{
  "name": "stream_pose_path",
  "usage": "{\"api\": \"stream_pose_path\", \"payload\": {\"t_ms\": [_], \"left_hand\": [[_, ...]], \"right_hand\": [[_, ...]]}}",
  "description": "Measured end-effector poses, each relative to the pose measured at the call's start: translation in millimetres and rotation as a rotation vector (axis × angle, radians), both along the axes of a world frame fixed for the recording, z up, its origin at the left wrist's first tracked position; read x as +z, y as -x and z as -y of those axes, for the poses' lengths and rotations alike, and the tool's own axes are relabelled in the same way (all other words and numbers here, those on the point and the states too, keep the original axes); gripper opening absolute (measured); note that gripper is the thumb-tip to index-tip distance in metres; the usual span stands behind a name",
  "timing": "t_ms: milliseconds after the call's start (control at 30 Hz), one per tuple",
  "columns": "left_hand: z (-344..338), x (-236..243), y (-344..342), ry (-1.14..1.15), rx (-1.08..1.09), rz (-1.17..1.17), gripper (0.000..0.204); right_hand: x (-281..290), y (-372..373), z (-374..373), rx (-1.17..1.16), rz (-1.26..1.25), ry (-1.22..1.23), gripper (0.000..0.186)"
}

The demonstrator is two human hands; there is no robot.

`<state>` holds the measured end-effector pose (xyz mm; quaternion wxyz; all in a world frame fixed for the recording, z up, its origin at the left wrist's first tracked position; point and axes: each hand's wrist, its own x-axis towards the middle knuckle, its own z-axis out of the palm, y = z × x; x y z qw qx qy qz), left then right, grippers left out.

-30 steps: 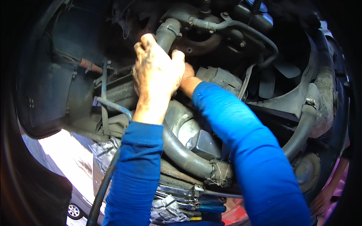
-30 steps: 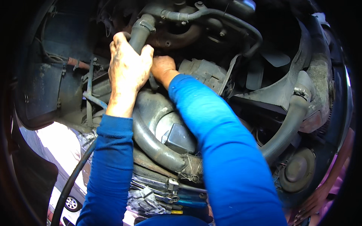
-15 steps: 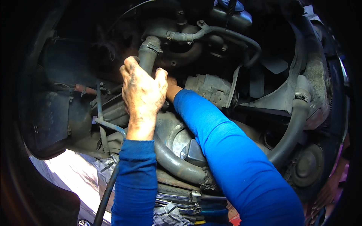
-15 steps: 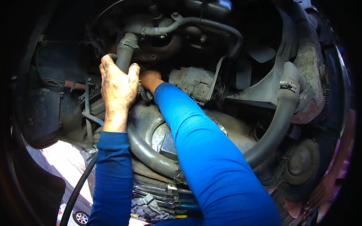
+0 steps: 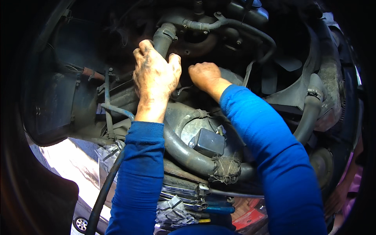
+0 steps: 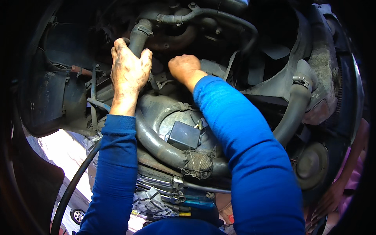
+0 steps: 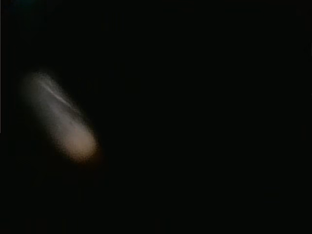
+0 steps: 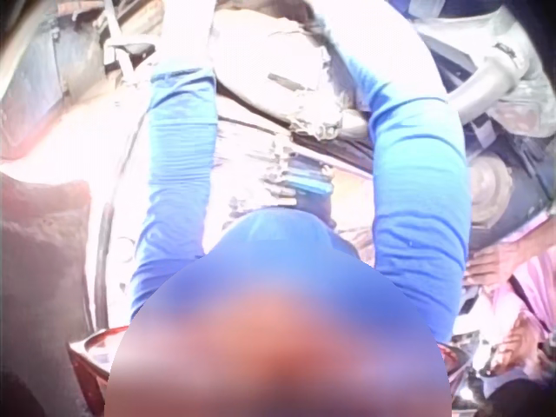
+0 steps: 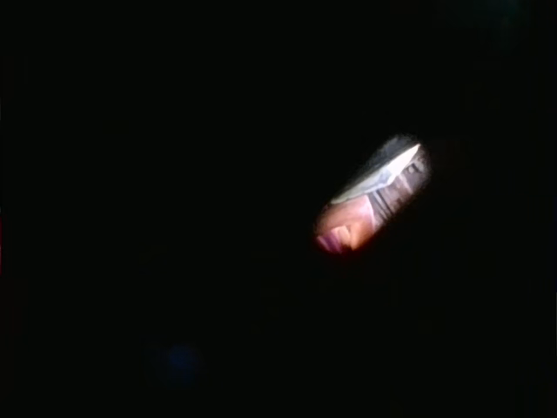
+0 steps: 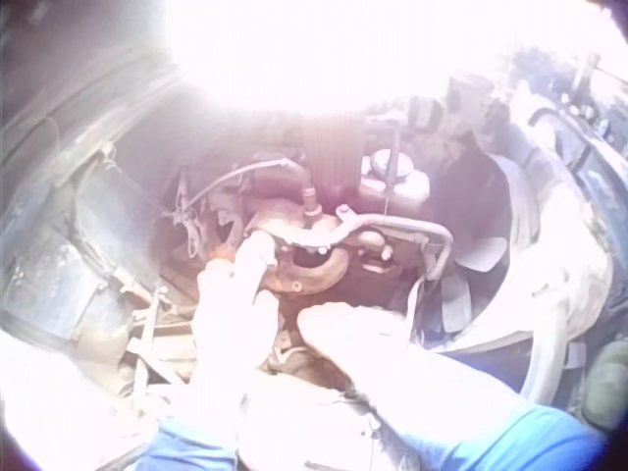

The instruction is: The person works inside a vehicle engine bay, using a wrench to loosen and tighten bolts on engine components. They wipe parts with a cloth and reposition hoses and connectors while adjusting the alternator area.

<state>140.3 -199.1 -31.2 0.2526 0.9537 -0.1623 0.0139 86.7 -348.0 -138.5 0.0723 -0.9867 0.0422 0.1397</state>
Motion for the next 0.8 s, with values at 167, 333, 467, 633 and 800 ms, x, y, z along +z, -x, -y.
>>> {"api": "stream_pose_path", "payload": {"t_ms": [167, 333, 467, 633, 800], "left_hand": [[-2, -3, -1, 0.004, -0.013, 0.01, 0.064], [-1, -1, 0, 0.0, -0.013, -0.006, 0.066], [0, 0, 0, -0.012, -0.005, -0.025, 0.066], [-1, 0, -1, -0.009, -0.002, -0.023, 0.066], [-1, -1, -1, -0.001, -0.004, -0.011, 0.066]], "right_hand": [[6, 10, 28, 0.101, -0.065, 0.075, 0.02], [4, 4, 17, 0.167, -0.109, 0.099, 0.021], [-1, 3, 3, 0.12, -0.081, 0.086, 0.022], [-10, 6, 0, 0.186, -0.035, 0.088, 0.021], [-13, 8, -3, 0.212, -0.043, 0.094, 0.021]]}}
